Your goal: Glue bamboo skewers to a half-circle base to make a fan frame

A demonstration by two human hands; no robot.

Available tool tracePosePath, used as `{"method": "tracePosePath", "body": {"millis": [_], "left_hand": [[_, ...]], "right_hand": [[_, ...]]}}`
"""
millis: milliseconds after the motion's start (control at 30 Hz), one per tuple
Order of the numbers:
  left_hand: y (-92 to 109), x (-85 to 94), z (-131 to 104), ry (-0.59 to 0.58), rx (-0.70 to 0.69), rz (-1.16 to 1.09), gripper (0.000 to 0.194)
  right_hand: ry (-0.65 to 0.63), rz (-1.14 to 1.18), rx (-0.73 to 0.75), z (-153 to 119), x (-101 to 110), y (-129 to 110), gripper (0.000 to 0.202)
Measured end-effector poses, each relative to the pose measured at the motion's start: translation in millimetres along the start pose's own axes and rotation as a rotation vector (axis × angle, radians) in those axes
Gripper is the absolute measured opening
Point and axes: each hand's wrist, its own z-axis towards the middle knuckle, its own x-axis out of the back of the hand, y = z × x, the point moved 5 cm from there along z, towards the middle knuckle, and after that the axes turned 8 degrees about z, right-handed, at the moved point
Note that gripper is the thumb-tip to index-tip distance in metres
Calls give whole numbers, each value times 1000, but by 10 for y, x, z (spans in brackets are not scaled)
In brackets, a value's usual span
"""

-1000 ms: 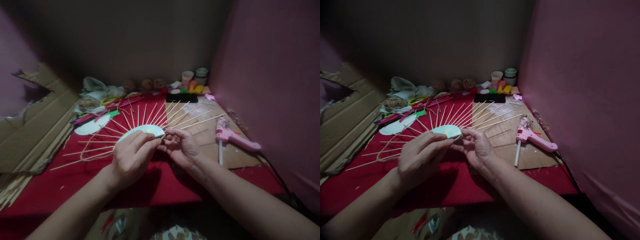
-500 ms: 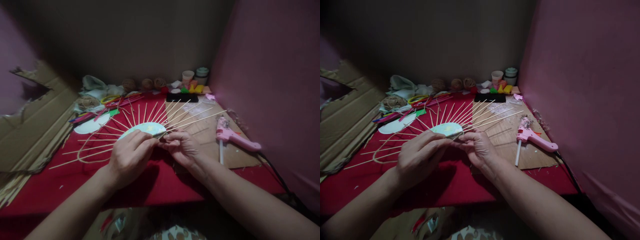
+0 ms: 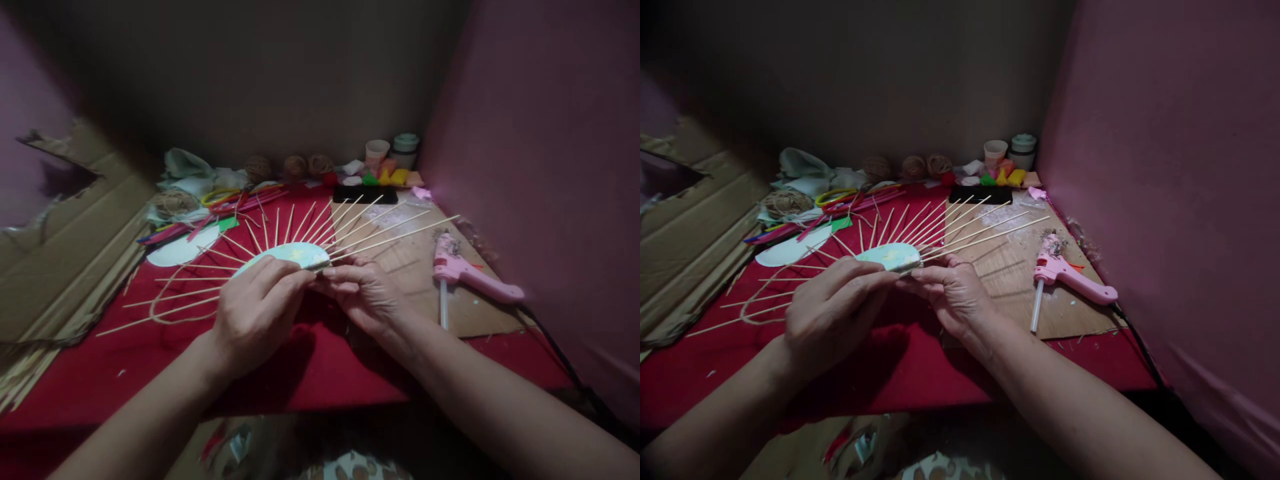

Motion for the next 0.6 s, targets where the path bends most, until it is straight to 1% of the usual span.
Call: {"method": "tracePosePath", "body": {"millis": [167, 367, 600], "left_hand": [[-17, 15, -18, 15, 44, 11, 17], [-8, -10, -9, 8, 31, 18, 19], [-11, -1, 4, 11, 31, -10, 22]], "right_hand": [[14, -27, 14, -12, 10, -15, 20], [-13, -17, 40, 2, 23, 7, 19], [-34, -19, 25, -10, -3, 2, 21]]}}
